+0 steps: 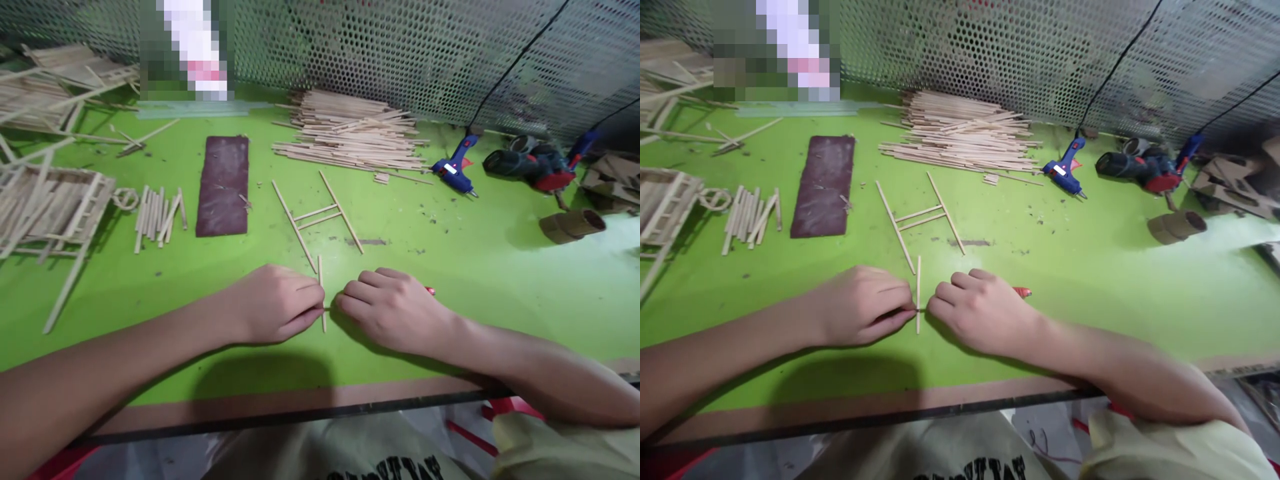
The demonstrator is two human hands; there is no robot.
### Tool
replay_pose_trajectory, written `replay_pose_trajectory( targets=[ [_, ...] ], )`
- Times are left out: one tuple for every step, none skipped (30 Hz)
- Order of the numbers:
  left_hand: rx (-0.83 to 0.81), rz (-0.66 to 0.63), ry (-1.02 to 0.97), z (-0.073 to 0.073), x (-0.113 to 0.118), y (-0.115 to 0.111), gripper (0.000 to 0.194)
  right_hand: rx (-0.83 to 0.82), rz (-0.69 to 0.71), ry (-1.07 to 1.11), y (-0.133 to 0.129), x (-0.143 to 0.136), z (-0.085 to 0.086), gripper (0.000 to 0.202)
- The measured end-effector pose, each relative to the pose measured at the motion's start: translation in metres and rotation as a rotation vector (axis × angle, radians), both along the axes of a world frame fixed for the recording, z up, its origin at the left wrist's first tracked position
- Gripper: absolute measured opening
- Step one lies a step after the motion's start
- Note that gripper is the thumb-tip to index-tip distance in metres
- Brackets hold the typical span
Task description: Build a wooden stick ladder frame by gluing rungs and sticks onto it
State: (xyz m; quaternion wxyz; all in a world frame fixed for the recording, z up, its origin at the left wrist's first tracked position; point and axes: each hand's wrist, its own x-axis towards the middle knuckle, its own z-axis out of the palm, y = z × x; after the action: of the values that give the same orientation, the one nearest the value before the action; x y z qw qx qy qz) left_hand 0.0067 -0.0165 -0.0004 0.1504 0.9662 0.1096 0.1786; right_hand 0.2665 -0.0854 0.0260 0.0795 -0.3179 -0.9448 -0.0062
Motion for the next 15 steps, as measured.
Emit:
replay_pose_trajectory(
  targets=[
    [-0.013, 0.005, 0.008, -0.0004, 0.0003, 0.0001, 0.035, 0.005, 0.001, 0.018, 0.0004, 0.0006, -0.001, 0.021],
    [-0.022, 0.007, 0.012, -0.0007, 0.0005, 0.0003, 0.034, 0.012, 0.001, 0.042, 0.0007, 0.0012, -0.0024, 0.022],
    [-0.026, 0.005, 0.012, -0.0009, 0.0008, 0.0006, 0.033, 0.018, 0.0, 0.07, 0.0009, 0.0016, -0.0038, 0.022],
    [-0.028, 0.0, 0.008, -0.0009, 0.0011, 0.0008, 0.032, 0.021, 0.001, 0.097, 0.001, 0.0018, -0.0052, 0.022],
    [-0.025, -0.004, 0.001, -0.0008, 0.0013, 0.0011, 0.032, 0.019, 0.002, 0.118, 0.001, 0.0018, -0.0063, 0.023],
    [-0.022, -0.007, -0.007, -0.0005, 0.0016, 0.0013, 0.032, 0.013, 0.002, 0.135, 0.0009, 0.0017, -0.0072, 0.024],
    [-0.018, -0.008, -0.012, -0.0003, 0.002, 0.0014, 0.032, 0.006, 0.003, 0.147, 0.0007, 0.0015, -0.0077, 0.024],
    [-0.016, -0.007, -0.013, 0.0, 0.0022, 0.0015, 0.033, 0.0, 0.001, 0.153, 0.0006, 0.0012, -0.008, 0.025],
    [-0.016, -0.004, -0.011, 0.0002, 0.0024, 0.0016, 0.033, -0.005, -0.001, 0.154, 0.0005, 0.0009, -0.008, 0.026],
    [-0.017, -0.001, -0.009, 0.0004, 0.0026, 0.0016, 0.034, -0.007, -0.005, 0.152, 0.0004, 0.0006, -0.008, 0.026],
    [-0.018, -0.001, -0.007, 0.0004, 0.0026, 0.0016, 0.034, -0.005, -0.006, 0.151, 0.0004, 0.0004, -0.008, 0.027],
    [-0.02, -0.003, -0.008, 0.0002, 0.0026, 0.0015, 0.035, -0.001, -0.003, 0.15, 0.0004, 0.0003, -0.008, 0.029],
    [-0.021, -0.004, -0.009, -0.0001, 0.0024, 0.0015, 0.035, 0.003, 0.006, 0.15, 0.0005, 0.0001, -0.0081, 0.03],
    [-0.025, -0.007, -0.01, -0.0006, 0.0023, 0.0014, 0.035, 0.005, 0.016, 0.152, 0.0006, -0.0001, -0.0084, 0.032],
    [-0.033, -0.007, -0.008, -0.0012, 0.0021, 0.0014, 0.034, 0.005, 0.026, 0.155, 0.0008, -0.0004, -0.0088, 0.033]
  ],
)
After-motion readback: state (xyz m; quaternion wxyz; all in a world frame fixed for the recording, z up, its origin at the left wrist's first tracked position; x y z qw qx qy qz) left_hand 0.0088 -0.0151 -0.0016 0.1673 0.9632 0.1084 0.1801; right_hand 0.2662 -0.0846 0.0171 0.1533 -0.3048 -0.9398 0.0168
